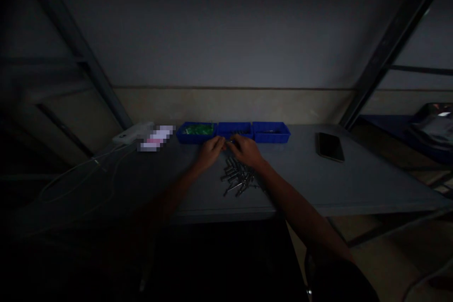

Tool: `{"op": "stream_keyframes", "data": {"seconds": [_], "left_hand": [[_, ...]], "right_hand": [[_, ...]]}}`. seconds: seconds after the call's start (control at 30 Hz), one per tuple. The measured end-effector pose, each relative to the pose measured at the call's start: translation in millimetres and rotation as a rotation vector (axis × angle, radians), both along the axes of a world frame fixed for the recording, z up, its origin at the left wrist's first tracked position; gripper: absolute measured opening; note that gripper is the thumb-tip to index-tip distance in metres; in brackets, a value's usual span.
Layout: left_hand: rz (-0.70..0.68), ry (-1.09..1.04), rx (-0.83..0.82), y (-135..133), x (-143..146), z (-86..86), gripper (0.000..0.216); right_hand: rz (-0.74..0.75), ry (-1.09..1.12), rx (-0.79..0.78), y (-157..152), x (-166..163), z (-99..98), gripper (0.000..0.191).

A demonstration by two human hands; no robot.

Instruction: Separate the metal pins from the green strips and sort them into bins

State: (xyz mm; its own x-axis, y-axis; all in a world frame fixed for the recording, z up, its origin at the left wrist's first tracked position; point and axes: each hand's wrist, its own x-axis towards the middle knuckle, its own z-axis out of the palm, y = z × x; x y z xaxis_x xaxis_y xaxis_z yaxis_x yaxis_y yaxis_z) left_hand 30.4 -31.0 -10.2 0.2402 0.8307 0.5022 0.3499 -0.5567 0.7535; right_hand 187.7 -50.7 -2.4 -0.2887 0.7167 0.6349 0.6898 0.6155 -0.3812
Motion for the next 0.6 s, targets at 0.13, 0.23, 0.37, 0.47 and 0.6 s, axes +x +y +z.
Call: {"op": "stream_keyframes", "data": {"seconds": [0.13,0.23,0.37,0.47,0.6], "left_hand": [[-0.076,-0.129,0.005,1.8,-0.5,-2.9,0.022],[-0.083,-0.1,0.023,2.9,-0.2,-3.7,0.023],[-0.048,-0.057,0.046,2.4,0.3,-2.2,0.018],[-0.023,-0.014,0.021,0.3,-0.8,1.2,0.021],[0.005,0.05,-0.028,-2.5,-0.8,4.1,0.028]], "right_hand": [[-0.01,-0.002,-0.025,0.6,-0.7,-0.3,0.03],[-0.012,0.026,-0.05,2.0,0.3,-1.3,0.03],[-0.003,0.066,-0.074,2.5,1.3,-1.1,0.023],[0.001,0.1,-0.071,1.4,1.0,0.5,0.022],[0.037,0.064,-0.075,-1.4,0.6,1.3,0.017]]}}
